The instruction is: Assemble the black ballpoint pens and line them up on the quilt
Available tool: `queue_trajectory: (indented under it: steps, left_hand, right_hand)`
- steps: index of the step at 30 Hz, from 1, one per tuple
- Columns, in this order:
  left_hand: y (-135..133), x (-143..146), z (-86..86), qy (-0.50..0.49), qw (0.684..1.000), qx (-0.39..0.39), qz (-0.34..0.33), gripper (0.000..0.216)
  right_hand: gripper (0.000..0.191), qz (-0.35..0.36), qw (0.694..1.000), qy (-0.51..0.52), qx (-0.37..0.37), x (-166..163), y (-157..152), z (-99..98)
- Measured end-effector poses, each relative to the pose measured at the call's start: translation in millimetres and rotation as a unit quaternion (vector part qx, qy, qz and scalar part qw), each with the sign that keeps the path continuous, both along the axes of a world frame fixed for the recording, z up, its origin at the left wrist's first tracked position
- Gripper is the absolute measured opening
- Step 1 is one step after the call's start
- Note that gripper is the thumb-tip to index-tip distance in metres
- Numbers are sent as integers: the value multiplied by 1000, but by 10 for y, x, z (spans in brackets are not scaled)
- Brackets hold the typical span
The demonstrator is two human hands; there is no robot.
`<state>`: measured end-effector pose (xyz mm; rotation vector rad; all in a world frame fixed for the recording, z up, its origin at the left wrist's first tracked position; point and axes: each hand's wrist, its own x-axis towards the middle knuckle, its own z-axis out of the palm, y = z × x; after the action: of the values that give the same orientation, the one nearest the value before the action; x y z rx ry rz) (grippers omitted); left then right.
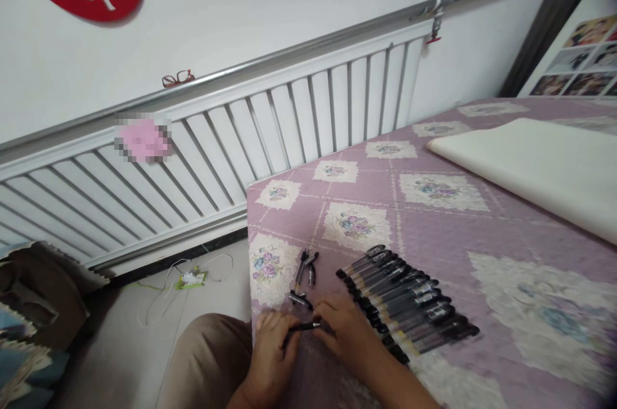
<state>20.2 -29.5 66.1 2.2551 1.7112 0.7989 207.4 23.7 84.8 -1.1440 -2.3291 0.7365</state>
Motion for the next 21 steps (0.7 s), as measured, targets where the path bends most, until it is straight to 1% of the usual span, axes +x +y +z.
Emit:
queue_trajectory:
  steps: [3, 8, 12, 17, 21]
  left_hand:
    - [1, 3, 6, -1, 1000, -4, 4, 16]
    - [4, 0, 2, -3, 1000, -7, -3, 16]
    - [5, -4, 0, -2, 1000, -9, -1, 17]
    - [7, -9, -8, -4, 1000, -11, -6, 17]
    - [6, -11, -22, 6, 1000, -9, -5, 19]
  right_hand:
    - [7, 4, 1000, -15, -1, 3, -3, 4]
    - [12, -8, 1000, 0, 7, -1, -7, -13]
    - [6, 1, 1000, -14, 10, -4, 2, -39]
    - [10, -3, 1000, -12, 11, -10, 3, -34]
    - [4, 0, 1000, -25, 8, -12, -6, -12]
